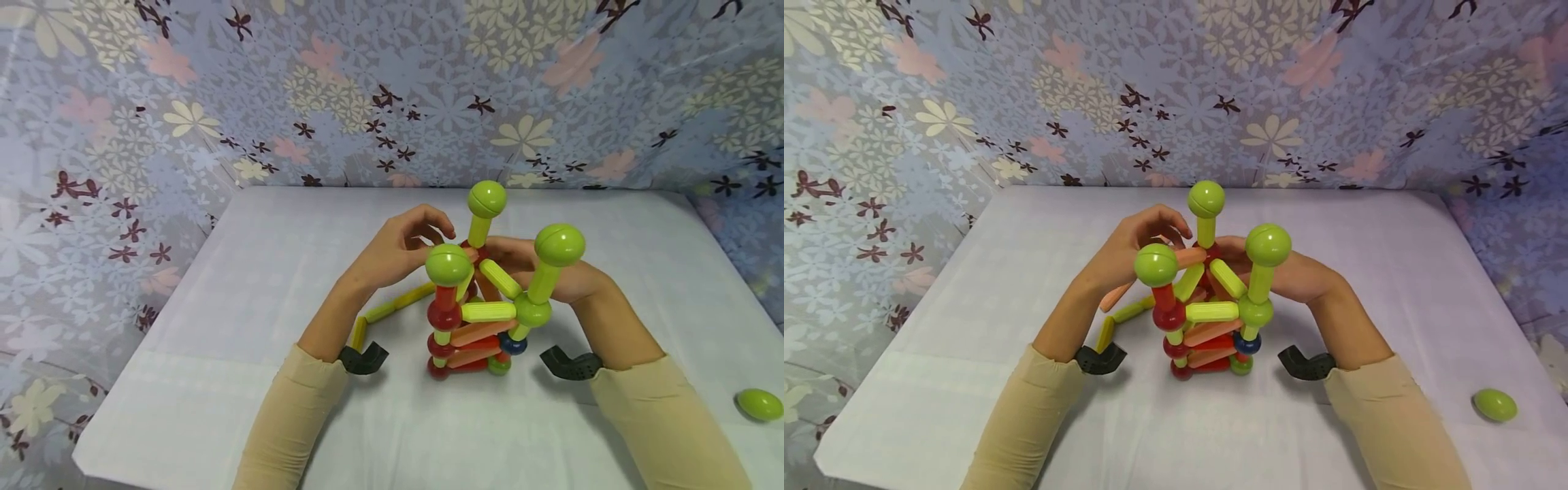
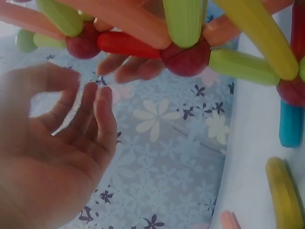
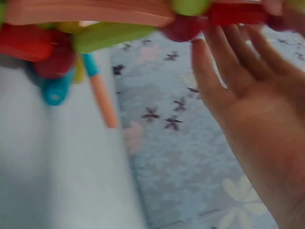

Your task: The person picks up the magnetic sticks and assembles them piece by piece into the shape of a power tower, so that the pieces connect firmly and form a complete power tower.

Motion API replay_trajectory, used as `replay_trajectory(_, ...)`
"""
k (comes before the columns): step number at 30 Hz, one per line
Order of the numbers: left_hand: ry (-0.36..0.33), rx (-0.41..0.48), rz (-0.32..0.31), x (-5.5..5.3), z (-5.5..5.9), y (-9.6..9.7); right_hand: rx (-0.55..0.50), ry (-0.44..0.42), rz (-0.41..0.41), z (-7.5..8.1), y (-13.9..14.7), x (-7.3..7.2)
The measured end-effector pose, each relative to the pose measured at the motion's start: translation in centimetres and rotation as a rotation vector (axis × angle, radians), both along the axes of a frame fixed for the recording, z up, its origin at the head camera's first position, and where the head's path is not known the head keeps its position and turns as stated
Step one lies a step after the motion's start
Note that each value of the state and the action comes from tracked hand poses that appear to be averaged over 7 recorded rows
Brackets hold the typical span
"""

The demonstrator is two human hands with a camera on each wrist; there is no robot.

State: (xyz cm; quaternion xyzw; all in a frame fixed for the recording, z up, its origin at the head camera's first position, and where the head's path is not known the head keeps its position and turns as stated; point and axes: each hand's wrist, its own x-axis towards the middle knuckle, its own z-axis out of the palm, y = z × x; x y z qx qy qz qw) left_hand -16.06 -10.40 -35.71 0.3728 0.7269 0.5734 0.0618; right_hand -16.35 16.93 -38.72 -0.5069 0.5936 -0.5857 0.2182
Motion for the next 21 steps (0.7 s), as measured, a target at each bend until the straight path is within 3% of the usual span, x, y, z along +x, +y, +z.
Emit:
replay_trajectory(3, -0.024, -0.047, 0.043, 0.0, -0.1, -0.3, -0.006, -0.001, 0.102, -1.2, -0.3, -0.6)
replay_trajectory(9, -0.054, -0.089, 0.069, -0.2, -0.2, -0.5, -0.027, -0.040, 0.142, -2.0, -0.4, -1.1)
replay_trajectory(13, -0.024, -0.107, 0.087, -0.4, -0.2, -0.5, -0.056, -0.093, 0.153, -2.1, -0.1, -1.5)
replay_trajectory(18, 0.010, -0.148, 0.115, -0.7, -0.3, -0.8, -0.082, -0.089, 0.055, -2.1, 0.9, -1.6)
replay_trajectory(21, 0.056, -0.219, 0.140, -1.0, -0.5, -1.2, -0.072, -0.030, -0.076, -1.8, 1.9, -1.3)
